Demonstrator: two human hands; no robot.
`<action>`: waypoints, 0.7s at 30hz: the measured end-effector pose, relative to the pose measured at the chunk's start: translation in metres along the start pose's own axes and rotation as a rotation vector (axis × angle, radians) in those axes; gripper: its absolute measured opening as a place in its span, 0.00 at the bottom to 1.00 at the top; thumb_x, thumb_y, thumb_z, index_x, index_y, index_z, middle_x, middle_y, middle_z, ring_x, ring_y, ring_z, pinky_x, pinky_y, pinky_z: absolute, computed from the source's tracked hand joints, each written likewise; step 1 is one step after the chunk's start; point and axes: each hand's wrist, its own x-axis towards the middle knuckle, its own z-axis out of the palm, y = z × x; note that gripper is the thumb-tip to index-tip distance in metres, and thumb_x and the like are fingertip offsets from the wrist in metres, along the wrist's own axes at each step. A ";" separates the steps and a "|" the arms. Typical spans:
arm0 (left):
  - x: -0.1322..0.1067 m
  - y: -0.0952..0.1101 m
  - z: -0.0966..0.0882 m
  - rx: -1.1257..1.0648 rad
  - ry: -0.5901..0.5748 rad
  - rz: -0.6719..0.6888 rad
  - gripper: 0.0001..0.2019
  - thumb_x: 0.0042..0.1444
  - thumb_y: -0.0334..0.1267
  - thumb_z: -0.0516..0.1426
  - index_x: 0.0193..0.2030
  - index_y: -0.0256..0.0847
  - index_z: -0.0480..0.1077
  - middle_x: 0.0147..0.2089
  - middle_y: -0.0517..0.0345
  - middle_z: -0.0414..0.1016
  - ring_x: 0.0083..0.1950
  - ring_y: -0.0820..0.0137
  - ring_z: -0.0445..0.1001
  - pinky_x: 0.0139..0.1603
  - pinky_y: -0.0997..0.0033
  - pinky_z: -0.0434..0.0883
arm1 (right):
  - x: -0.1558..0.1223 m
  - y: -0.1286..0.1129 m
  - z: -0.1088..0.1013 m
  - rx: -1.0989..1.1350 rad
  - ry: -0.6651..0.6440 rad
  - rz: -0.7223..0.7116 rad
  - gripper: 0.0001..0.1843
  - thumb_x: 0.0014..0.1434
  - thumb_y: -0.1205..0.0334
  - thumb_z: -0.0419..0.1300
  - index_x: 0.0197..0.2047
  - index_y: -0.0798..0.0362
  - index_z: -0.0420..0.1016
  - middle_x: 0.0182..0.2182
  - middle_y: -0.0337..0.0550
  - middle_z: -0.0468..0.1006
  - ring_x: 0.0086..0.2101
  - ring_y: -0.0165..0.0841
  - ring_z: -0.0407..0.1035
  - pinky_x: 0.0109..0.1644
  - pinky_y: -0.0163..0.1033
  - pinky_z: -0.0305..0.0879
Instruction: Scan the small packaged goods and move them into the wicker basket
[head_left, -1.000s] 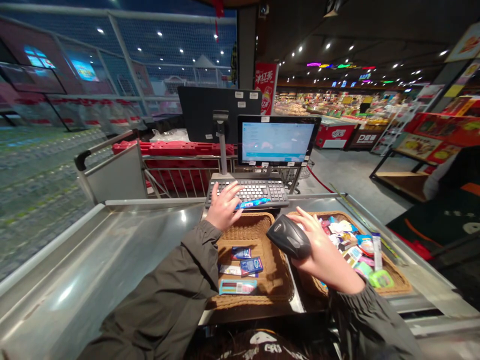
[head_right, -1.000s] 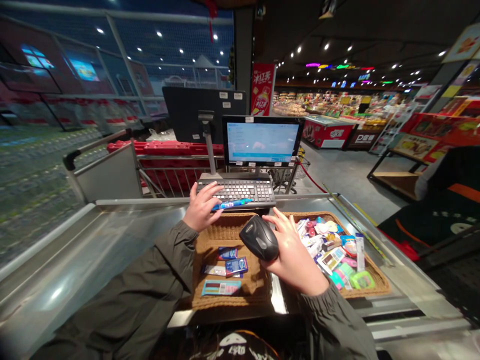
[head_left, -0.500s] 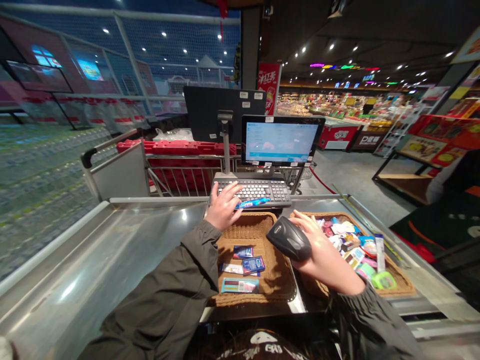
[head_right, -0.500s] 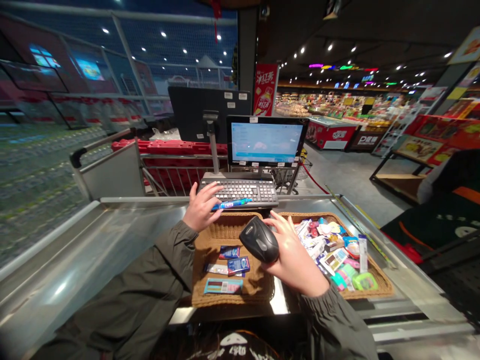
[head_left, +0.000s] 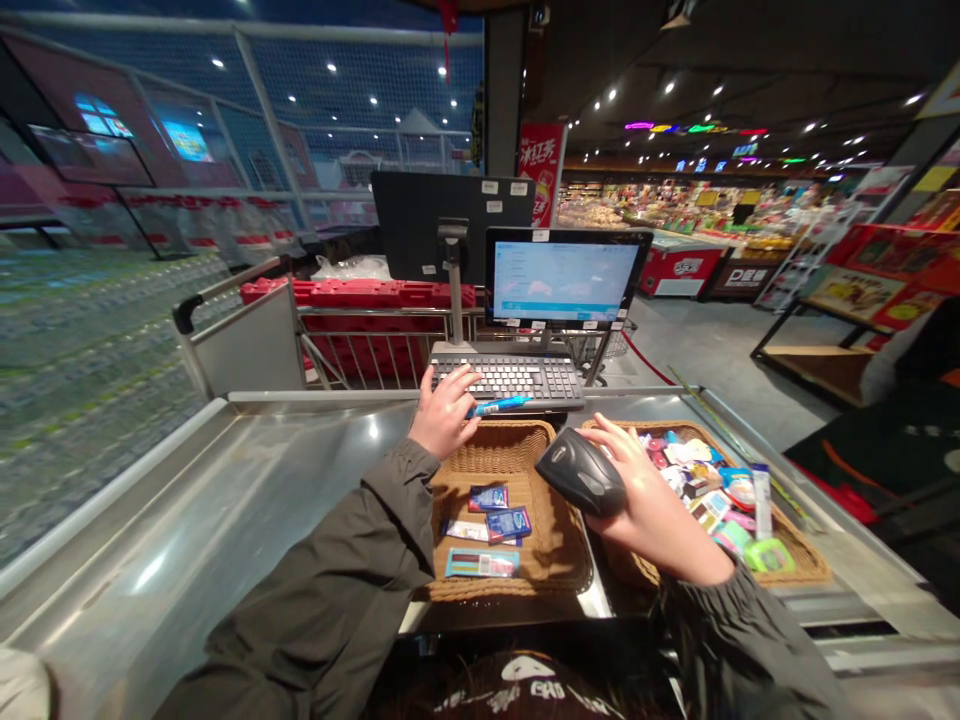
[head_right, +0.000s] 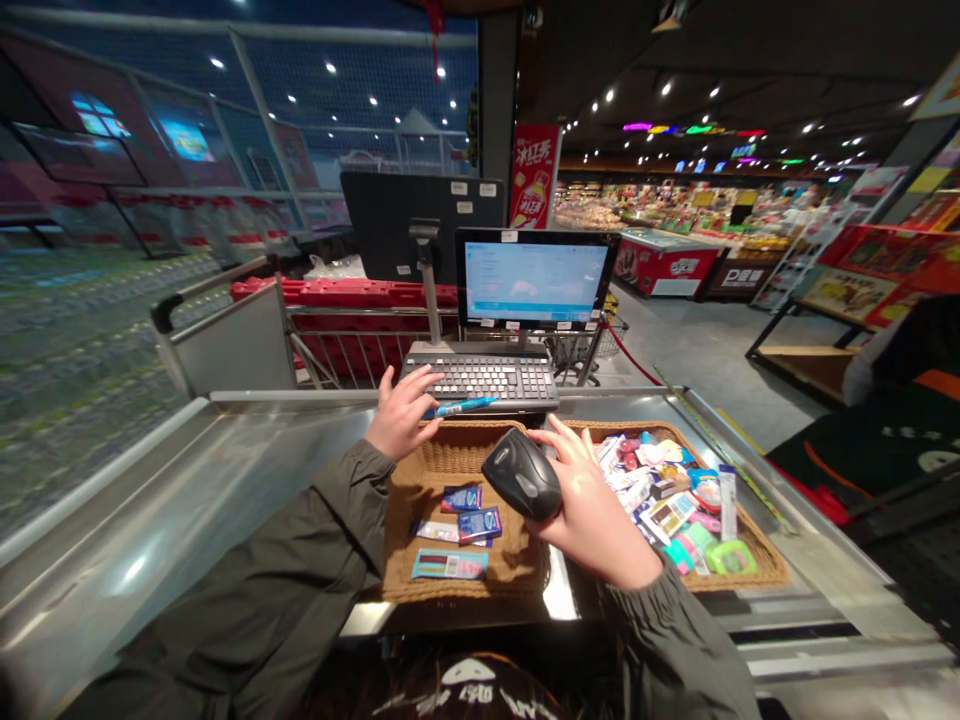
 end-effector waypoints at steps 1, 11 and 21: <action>-0.002 -0.001 0.002 0.002 -0.005 -0.002 0.02 0.55 0.35 0.57 0.34 0.42 0.71 0.63 0.48 0.70 0.69 0.55 0.61 0.71 0.35 0.37 | 0.000 0.000 0.000 -0.001 0.000 -0.002 0.29 0.47 0.65 0.60 0.55 0.50 0.69 0.62 0.52 0.64 0.68 0.54 0.44 0.67 0.71 0.44; -0.038 -0.016 0.020 -0.001 -0.195 -0.050 0.02 0.50 0.33 0.60 0.32 0.41 0.74 0.61 0.44 0.72 0.68 0.50 0.61 0.70 0.30 0.38 | 0.000 -0.001 0.007 0.011 0.004 -0.007 0.31 0.47 0.64 0.61 0.57 0.50 0.68 0.62 0.53 0.64 0.68 0.55 0.46 0.67 0.70 0.45; -0.088 -0.013 0.067 0.093 -0.498 -0.139 0.07 0.49 0.29 0.57 0.29 0.40 0.78 0.51 0.45 0.77 0.66 0.47 0.63 0.69 0.31 0.42 | 0.011 -0.012 0.018 0.045 -0.007 -0.032 0.31 0.47 0.65 0.60 0.56 0.50 0.68 0.61 0.54 0.65 0.67 0.55 0.46 0.67 0.71 0.43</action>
